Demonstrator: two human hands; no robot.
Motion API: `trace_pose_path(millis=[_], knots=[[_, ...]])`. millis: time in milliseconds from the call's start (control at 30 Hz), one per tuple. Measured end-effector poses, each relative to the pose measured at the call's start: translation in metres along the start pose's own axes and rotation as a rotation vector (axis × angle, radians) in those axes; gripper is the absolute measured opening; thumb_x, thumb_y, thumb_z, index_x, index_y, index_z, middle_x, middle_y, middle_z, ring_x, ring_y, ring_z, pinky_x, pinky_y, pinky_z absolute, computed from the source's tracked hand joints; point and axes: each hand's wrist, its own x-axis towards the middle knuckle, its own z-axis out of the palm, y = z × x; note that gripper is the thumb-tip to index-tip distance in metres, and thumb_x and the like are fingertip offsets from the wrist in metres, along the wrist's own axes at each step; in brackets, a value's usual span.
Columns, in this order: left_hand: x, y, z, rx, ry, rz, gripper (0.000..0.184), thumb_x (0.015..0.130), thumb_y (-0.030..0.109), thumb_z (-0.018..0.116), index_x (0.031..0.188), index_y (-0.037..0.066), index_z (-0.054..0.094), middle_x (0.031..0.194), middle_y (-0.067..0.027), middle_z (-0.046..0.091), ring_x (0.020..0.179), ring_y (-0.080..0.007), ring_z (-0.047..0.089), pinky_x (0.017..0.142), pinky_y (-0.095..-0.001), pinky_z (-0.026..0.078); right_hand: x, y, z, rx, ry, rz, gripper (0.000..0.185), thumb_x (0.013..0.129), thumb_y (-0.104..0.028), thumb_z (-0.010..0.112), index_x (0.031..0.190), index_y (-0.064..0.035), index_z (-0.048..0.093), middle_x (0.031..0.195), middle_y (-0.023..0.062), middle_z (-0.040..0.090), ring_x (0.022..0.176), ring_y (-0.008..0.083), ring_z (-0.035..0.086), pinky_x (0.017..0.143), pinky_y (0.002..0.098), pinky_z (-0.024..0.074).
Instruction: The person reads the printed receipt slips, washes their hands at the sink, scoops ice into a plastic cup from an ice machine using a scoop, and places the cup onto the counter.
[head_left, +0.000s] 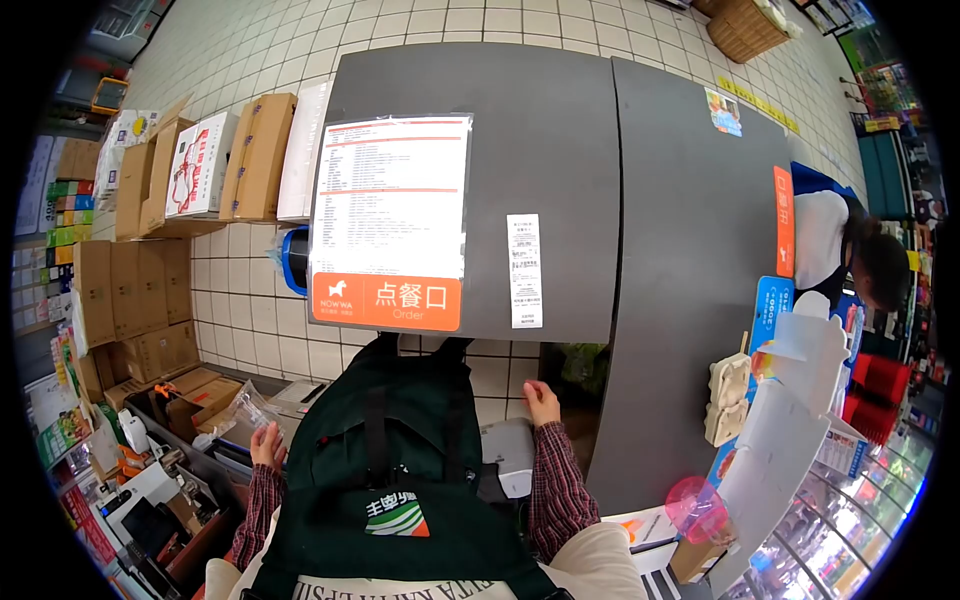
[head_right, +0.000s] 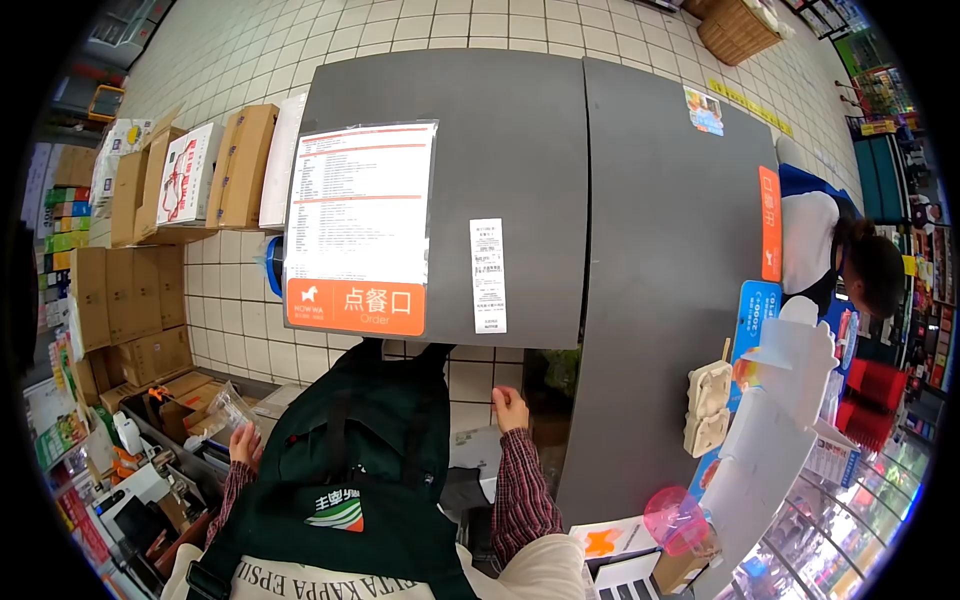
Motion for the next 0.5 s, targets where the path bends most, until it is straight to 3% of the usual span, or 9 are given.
trace_pose_path(millis=[67, 167, 200, 267, 500], knots=[[-0.001, 0.002, 0.000, 0.002, -0.023, 0.017, 0.068, 0.074, 0.037, 0.077, 0.128, 0.015, 0.041, 0.118, -0.0015, 0.058, 0.111, -0.0199, 0.052, 0.085, -0.0384, 0.040, 0.006, 0.049, 0.010, 0.161, -0.028, 0.131, 0.031, 0.090, -0.032, 0.059, 0.106, -0.0051, 0.061, 0.090, 0.0059, 0.068, 0.073, 0.0131, 0.063, 0.061, 0.0266, 0.0500], [-0.002, 0.005, 0.001, 0.022, -0.018, 0.017, 0.069, 0.074, 0.037, 0.077, 0.128, 0.015, 0.040, 0.118, -0.0019, 0.058, 0.111, -0.0201, 0.052, 0.086, -0.0388, 0.040, 0.006, 0.156, 0.025, 0.095, -0.022, 0.023, 0.031, 0.090, -0.033, 0.059, 0.105, -0.0064, 0.060, 0.090, 0.0062, 0.068, 0.071, 0.0135, 0.063, 0.058, 0.0254, 0.0481], [-0.002, 0.006, 0.001, 0.024, -0.018, 0.018, 0.069, 0.074, 0.037, 0.077, 0.128, 0.015, 0.040, 0.118, -0.0019, 0.058, 0.111, -0.0201, 0.052, 0.086, -0.0388, 0.040, -0.002, 0.167, 0.025, 0.097, -0.022, 0.023, 0.031, 0.090, -0.033, 0.059, 0.105, -0.0064, 0.060, 0.090, 0.0062, 0.068, 0.071, 0.0135, 0.063, 0.058, 0.0254, 0.0481], [0.000, 0.006, 0.000, 0.043, -0.006, 0.012, 0.070, 0.075, 0.038, 0.077, 0.129, 0.015, 0.039, 0.119, -0.0021, 0.058, 0.111, -0.0204, 0.052, 0.086, -0.0389, 0.040, -0.014, 0.181, 0.025, 0.217, -0.008, 0.533, 0.032, 0.090, -0.034, 0.059, 0.106, -0.0066, 0.060, 0.090, 0.0067, 0.069, 0.069, 0.0144, 0.063, 0.057, 0.0264, 0.0478], [0.001, 0.010, 0.005, 0.047, -0.003, 0.015, 0.070, 0.075, 0.039, 0.076, 0.129, 0.014, 0.039, 0.119, -0.0020, 0.058, 0.111, -0.0211, 0.052, 0.086, -0.0390, 0.040, -0.029, 0.200, 0.030, 0.253, -0.029, 0.584, 0.033, 0.089, -0.035, 0.059, 0.107, -0.0072, 0.060, 0.091, 0.0080, 0.068, 0.070, 0.0147, 0.063, 0.059, 0.0294, 0.0488]])
